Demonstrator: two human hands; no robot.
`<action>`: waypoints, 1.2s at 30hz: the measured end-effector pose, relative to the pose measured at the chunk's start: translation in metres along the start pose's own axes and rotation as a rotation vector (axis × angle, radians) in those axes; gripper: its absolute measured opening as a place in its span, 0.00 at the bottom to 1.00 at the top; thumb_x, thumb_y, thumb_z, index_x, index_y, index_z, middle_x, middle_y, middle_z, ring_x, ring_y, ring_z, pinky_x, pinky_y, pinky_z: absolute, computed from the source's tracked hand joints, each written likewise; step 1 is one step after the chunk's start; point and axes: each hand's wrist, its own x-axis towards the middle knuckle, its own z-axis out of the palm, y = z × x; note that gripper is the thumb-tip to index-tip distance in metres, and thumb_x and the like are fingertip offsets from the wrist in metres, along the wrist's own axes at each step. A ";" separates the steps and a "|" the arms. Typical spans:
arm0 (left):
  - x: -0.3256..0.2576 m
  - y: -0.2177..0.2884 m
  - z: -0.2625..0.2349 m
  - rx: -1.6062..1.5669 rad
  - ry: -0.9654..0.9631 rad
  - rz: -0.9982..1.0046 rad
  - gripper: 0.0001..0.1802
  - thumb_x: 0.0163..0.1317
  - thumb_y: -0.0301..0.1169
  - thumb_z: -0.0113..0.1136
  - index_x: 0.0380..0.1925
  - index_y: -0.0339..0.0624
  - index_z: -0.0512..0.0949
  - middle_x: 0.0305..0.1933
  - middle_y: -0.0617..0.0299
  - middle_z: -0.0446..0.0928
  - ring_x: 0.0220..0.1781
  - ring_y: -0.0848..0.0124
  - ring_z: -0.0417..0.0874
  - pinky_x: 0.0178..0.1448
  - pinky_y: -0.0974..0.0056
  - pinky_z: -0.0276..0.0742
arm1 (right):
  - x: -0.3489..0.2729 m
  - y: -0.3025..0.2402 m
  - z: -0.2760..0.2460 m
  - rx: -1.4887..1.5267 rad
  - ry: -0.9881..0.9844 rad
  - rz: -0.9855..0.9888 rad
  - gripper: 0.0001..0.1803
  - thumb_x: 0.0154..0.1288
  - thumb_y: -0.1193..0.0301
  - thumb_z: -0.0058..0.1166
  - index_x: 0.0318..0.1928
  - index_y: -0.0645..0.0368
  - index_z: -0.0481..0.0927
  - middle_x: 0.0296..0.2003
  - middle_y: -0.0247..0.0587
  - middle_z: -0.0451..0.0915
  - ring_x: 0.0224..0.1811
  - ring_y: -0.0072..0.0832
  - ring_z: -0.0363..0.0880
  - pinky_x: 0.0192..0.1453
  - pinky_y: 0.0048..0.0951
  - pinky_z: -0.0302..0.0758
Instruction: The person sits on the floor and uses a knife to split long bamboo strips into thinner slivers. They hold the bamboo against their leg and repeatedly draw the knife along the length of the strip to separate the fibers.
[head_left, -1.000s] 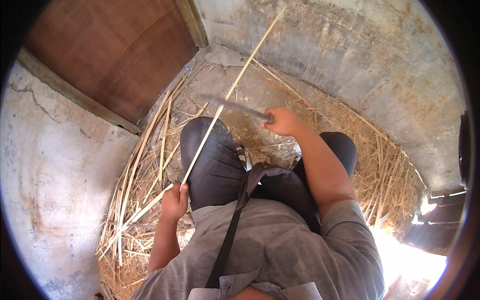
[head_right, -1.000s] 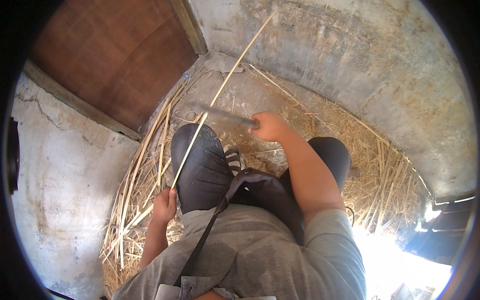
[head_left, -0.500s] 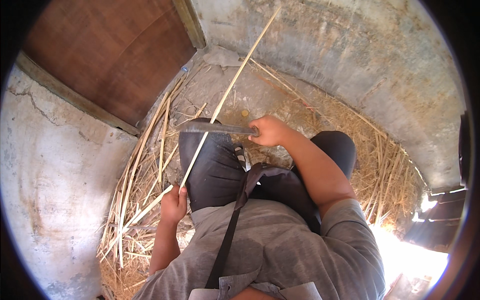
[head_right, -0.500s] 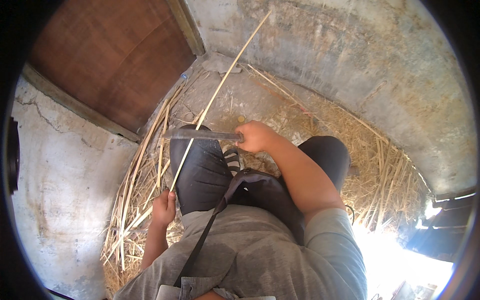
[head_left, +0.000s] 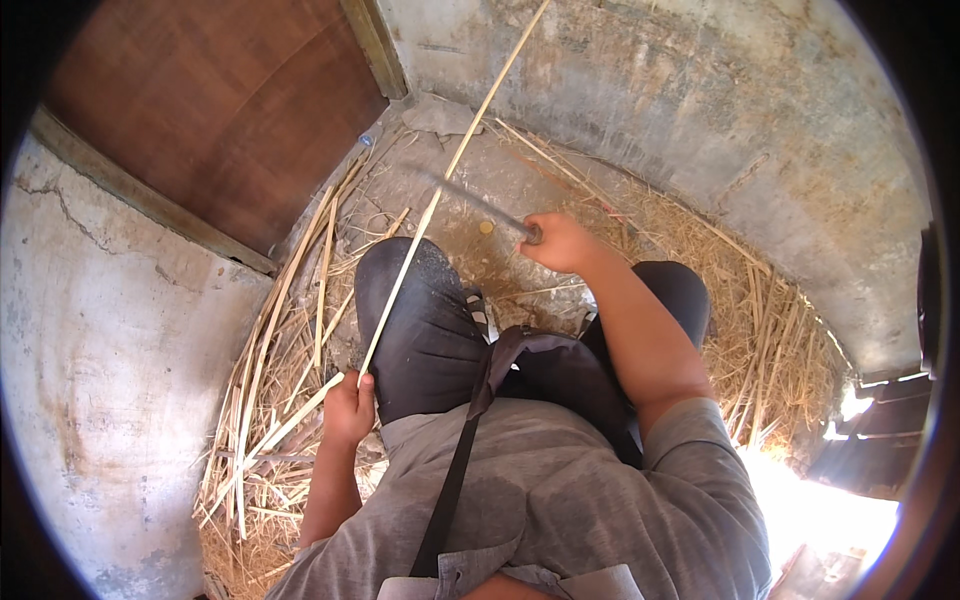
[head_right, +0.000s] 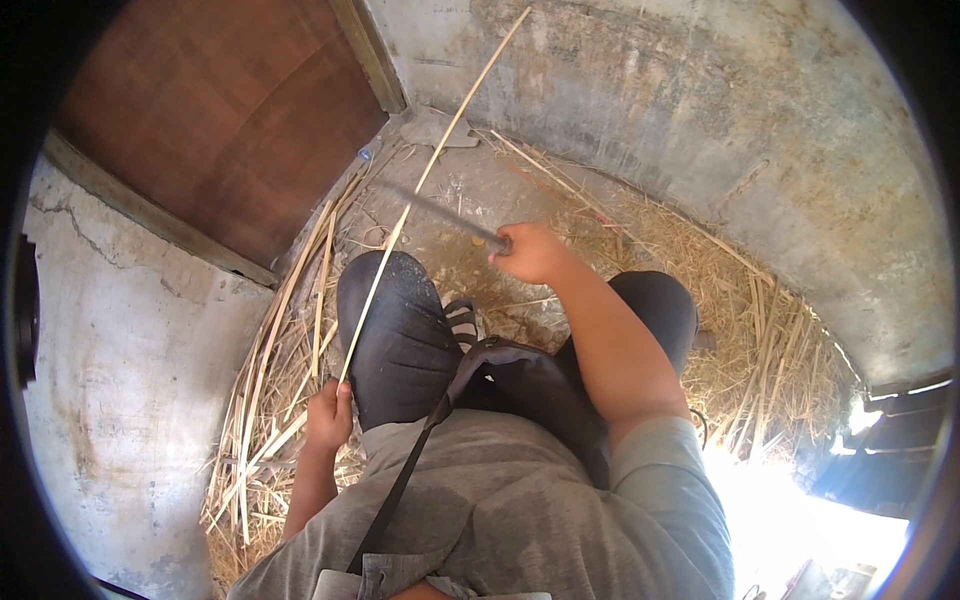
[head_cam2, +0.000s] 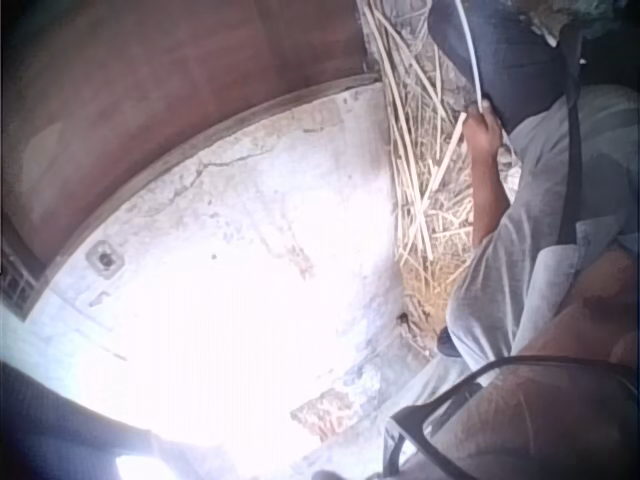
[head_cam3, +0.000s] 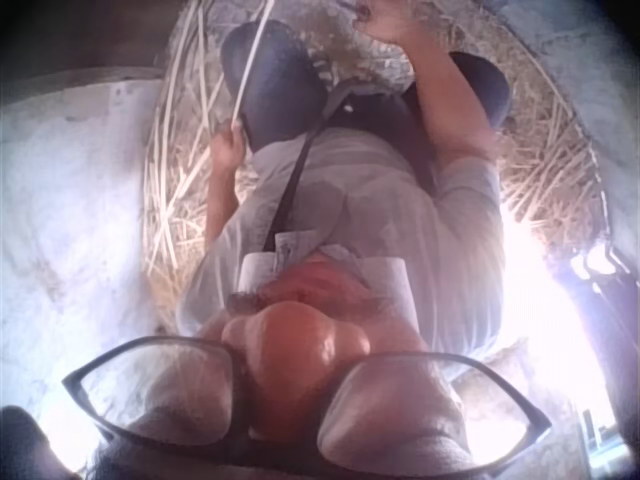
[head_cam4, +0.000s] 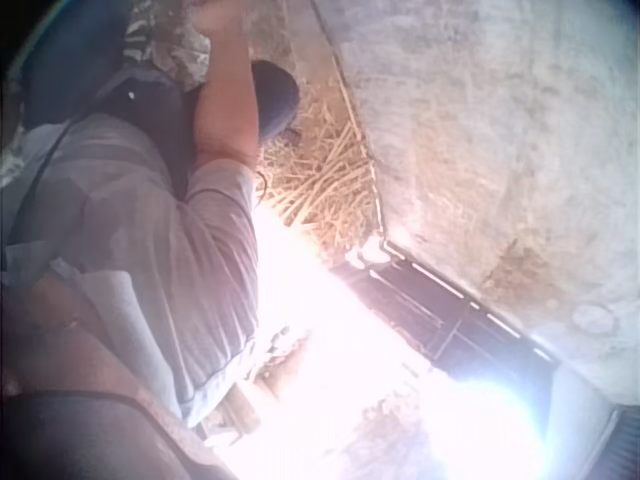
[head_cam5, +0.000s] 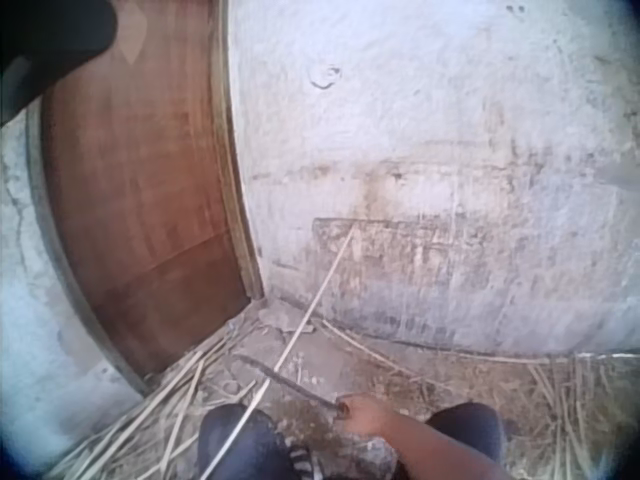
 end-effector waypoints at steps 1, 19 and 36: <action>0.000 0.001 -0.001 0.006 -0.006 -0.003 0.26 0.78 0.47 0.49 0.27 0.35 0.74 0.21 0.41 0.75 0.27 0.40 0.80 0.33 0.47 0.73 | 0.000 -0.004 0.004 -0.029 -0.040 -0.049 0.25 0.59 0.57 0.66 0.51 0.60 0.85 0.45 0.58 0.85 0.50 0.54 0.84 0.56 0.46 0.79; 0.002 0.007 -0.002 -0.008 -0.011 -0.044 0.26 0.78 0.47 0.50 0.28 0.35 0.74 0.22 0.42 0.76 0.28 0.42 0.80 0.33 0.48 0.73 | 0.006 0.011 0.005 -0.076 0.035 -0.089 0.20 0.57 0.58 0.67 0.45 0.57 0.86 0.38 0.53 0.86 0.44 0.53 0.85 0.50 0.47 0.81; 0.002 -0.001 -0.003 0.028 -0.022 -0.023 0.26 0.77 0.48 0.51 0.28 0.35 0.75 0.22 0.41 0.76 0.27 0.40 0.80 0.33 0.47 0.73 | 0.005 -0.003 0.010 -0.106 -0.087 -0.123 0.22 0.58 0.56 0.66 0.47 0.58 0.85 0.40 0.55 0.86 0.46 0.53 0.85 0.50 0.49 0.80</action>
